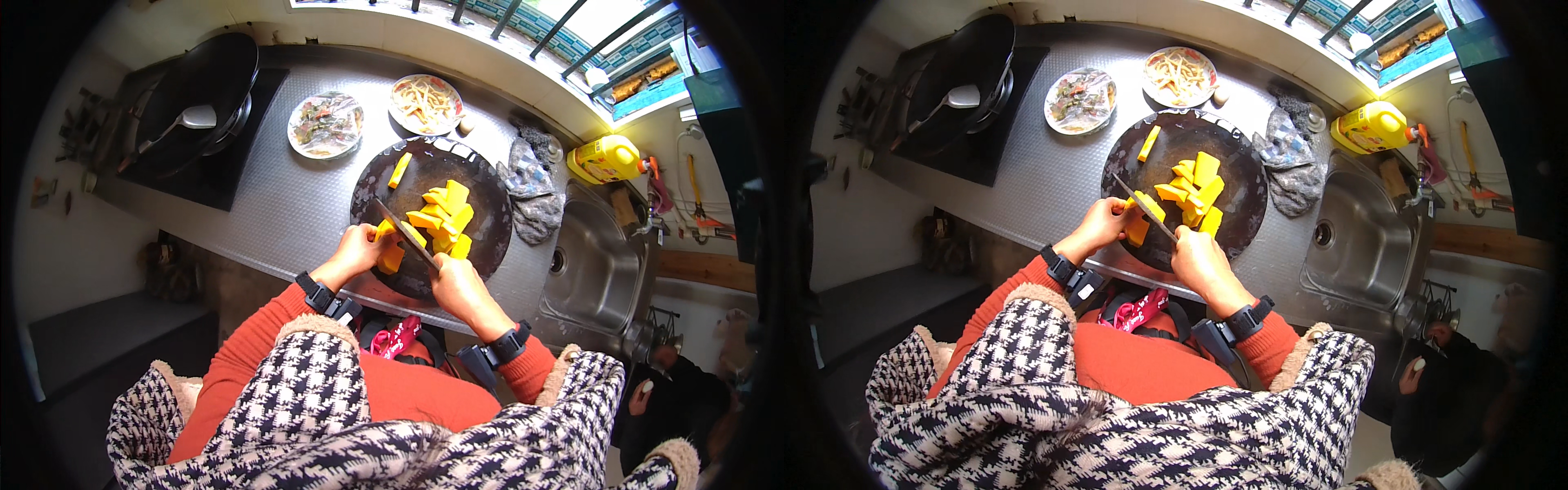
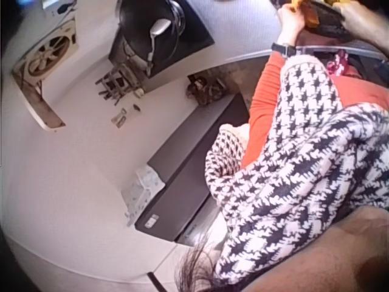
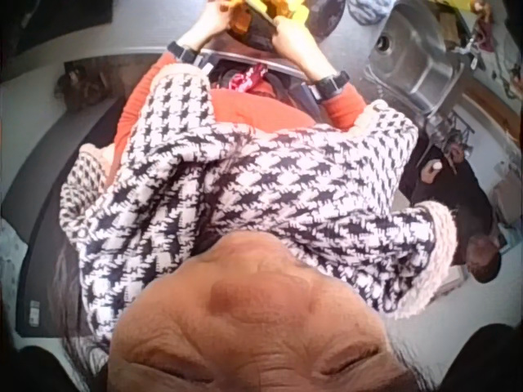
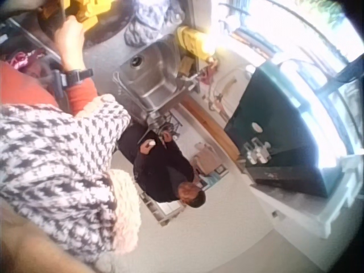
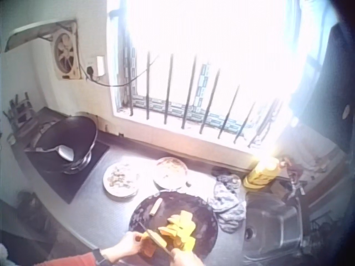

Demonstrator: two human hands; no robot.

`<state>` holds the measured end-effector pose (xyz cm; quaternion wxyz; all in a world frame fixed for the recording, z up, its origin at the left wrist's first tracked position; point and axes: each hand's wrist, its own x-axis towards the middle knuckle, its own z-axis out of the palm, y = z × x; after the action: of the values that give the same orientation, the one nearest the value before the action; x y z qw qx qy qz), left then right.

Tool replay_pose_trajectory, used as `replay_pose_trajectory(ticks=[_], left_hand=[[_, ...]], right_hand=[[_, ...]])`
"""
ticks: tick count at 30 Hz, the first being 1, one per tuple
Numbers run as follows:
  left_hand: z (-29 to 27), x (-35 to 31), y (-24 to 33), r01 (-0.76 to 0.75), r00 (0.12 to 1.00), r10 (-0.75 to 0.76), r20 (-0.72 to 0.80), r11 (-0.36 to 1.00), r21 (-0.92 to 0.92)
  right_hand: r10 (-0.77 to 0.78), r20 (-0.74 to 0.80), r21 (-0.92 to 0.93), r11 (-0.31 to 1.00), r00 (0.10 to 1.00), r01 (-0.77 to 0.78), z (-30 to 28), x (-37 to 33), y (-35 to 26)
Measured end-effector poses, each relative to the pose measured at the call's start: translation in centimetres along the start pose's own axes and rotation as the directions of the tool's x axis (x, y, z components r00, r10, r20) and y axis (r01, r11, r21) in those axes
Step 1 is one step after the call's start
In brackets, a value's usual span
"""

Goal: The person slices yellow vegetables on a cutting board, washes a wok, adds oil, and stir-fries the vegetables with a spatula. They also rinse noodles in a bowl and place them on the counter.

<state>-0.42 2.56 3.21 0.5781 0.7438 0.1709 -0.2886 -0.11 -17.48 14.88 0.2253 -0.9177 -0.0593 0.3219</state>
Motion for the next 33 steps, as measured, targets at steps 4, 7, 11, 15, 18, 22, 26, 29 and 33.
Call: replay_pose_trajectory(ticks=[4, 7, 11, 15, 18, 22, 26, 29, 33], left_hand=[[0.2, 0.1, 0.0, -0.030, 0.999, 0.031, -0.008, 0.996, 0.087], [0.3, -0.1, 0.3, -0.016, 0.999, 0.020, -0.031, 0.994, 0.108], [0.4, -0.3, 0.7, -0.024, 0.999, 0.027, -0.035, 0.996, 0.083], [0.6, -0.3, 0.5, -0.076, 0.996, 0.079, -0.032, 0.994, 0.080], [0.8, -0.3, 0.3, -0.072, 0.996, 0.074, -0.040, 0.996, 0.055], [0.9, -0.5, 0.3, -0.077, 0.995, 0.082, -0.051, 0.993, 0.086], [1.2, -1.4, 0.6, -0.127, 0.986, 0.139, -0.092, 0.984, 0.122], [1.4, -2.1, 0.6, -0.183, 0.963, 0.215, -0.160, 0.965, 0.189], [1.2, -2.1, 0.3, -0.123, 0.992, 0.121, -0.033, 0.990, -0.069]], right_hand=[[0.029, 0.008, -0.035, 0.999, 1.000, -0.029, 0.1, -0.5, 0.3], [0.045, 0.053, -0.040, 0.998, 0.998, -0.042, 0.8, 0.1, 0.6], [0.145, 0.143, -0.078, 0.988, 0.979, -0.134, 2.5, 2.4, 1.4], [0.077, 0.134, -0.088, 0.994, 0.988, -0.066, 4.1, 4.3, 2.3], [0.118, 0.144, -0.087, 0.990, 0.982, -0.107, 4.1, 4.7, 2.6], [0.338, 0.338, 0.187, 0.891, 0.878, -0.415, 2.7, 4.2, 2.4], [0.364, 0.255, 0.382, 0.813, 0.896, -0.439, 1.4, 2.5, 2.0], [0.256, 0.114, 0.288, 0.916, 0.960, -0.279, 0.9, 1.2, 1.7], [0.007, -0.045, 0.155, 0.988, 0.999, 0.000, 0.7, -0.4, 0.9]])
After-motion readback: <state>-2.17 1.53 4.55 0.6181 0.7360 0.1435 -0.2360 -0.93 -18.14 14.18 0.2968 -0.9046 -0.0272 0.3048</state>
